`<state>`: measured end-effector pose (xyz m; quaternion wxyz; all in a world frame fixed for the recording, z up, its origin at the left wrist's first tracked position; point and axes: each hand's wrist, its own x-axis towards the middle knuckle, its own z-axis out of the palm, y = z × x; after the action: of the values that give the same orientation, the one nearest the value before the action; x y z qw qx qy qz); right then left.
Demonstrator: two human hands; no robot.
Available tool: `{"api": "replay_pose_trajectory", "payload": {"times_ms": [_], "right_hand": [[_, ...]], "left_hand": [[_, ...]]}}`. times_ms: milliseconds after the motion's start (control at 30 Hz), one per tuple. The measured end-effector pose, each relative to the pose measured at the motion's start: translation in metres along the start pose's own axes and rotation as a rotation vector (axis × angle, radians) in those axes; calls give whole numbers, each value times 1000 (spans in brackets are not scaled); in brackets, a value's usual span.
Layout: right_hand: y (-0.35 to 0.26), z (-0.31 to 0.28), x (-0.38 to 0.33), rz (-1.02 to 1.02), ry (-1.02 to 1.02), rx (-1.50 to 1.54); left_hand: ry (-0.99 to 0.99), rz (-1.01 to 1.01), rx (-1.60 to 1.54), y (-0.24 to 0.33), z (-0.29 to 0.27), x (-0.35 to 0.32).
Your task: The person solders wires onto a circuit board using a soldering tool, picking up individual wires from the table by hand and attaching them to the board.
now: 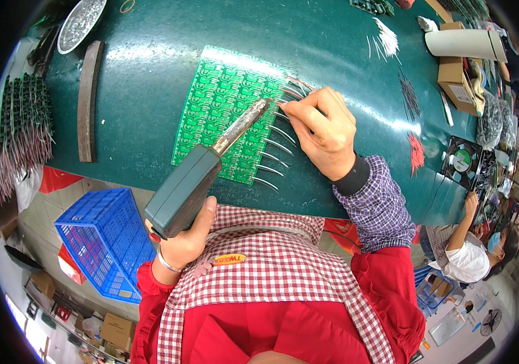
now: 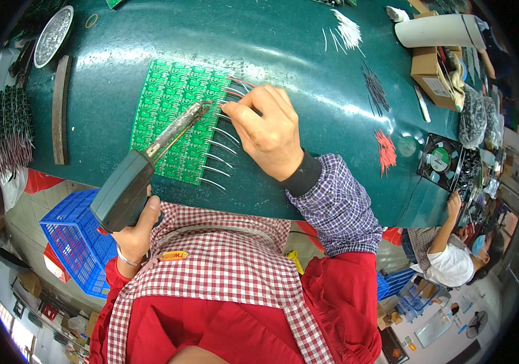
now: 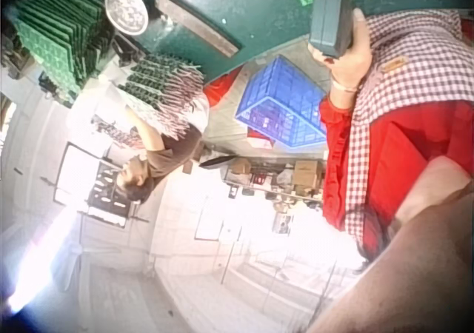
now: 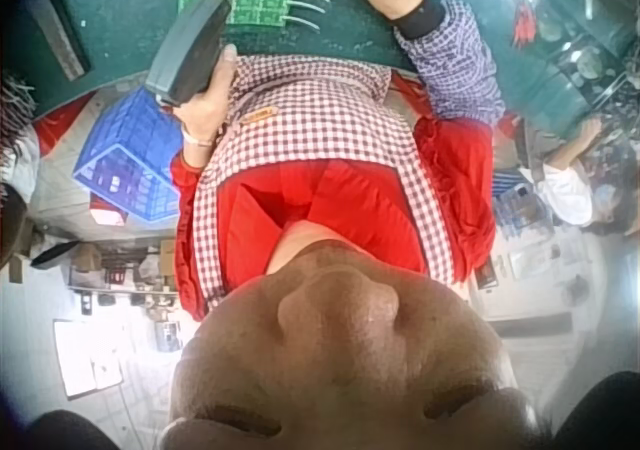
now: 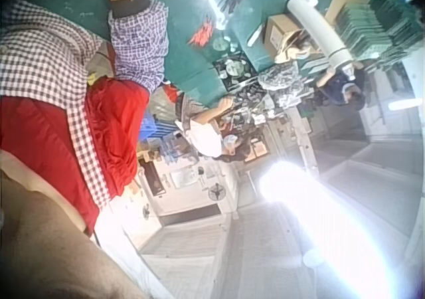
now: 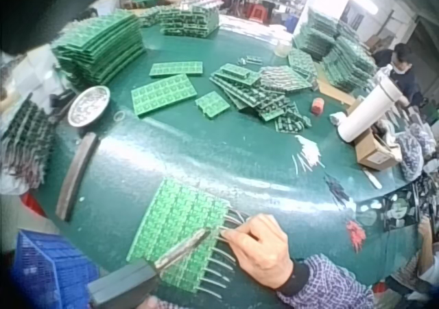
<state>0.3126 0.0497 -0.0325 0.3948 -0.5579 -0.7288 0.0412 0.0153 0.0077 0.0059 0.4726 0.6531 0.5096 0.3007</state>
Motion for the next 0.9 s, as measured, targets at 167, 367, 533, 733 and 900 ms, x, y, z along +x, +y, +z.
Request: {"api": "replay_pose_trajectory", "payload": {"times_ms": [167,367,533,733,900], "right_hand": [[0,0,0,-3,1,-1],[0,0,0,2,0,2],[-1,1,0,-1,56,21],[-8,-2,-5,-58,23,19],[-9,-1,-7,-61,0,13]], "left_hand": [[-22,31,31,0,-1,0],[16,17,5,1,1,0],[9,8,-8,1,-1,-2],[3,52,43,-2,-4,-8],[-10,50,46,-3,-6,-12]]}}
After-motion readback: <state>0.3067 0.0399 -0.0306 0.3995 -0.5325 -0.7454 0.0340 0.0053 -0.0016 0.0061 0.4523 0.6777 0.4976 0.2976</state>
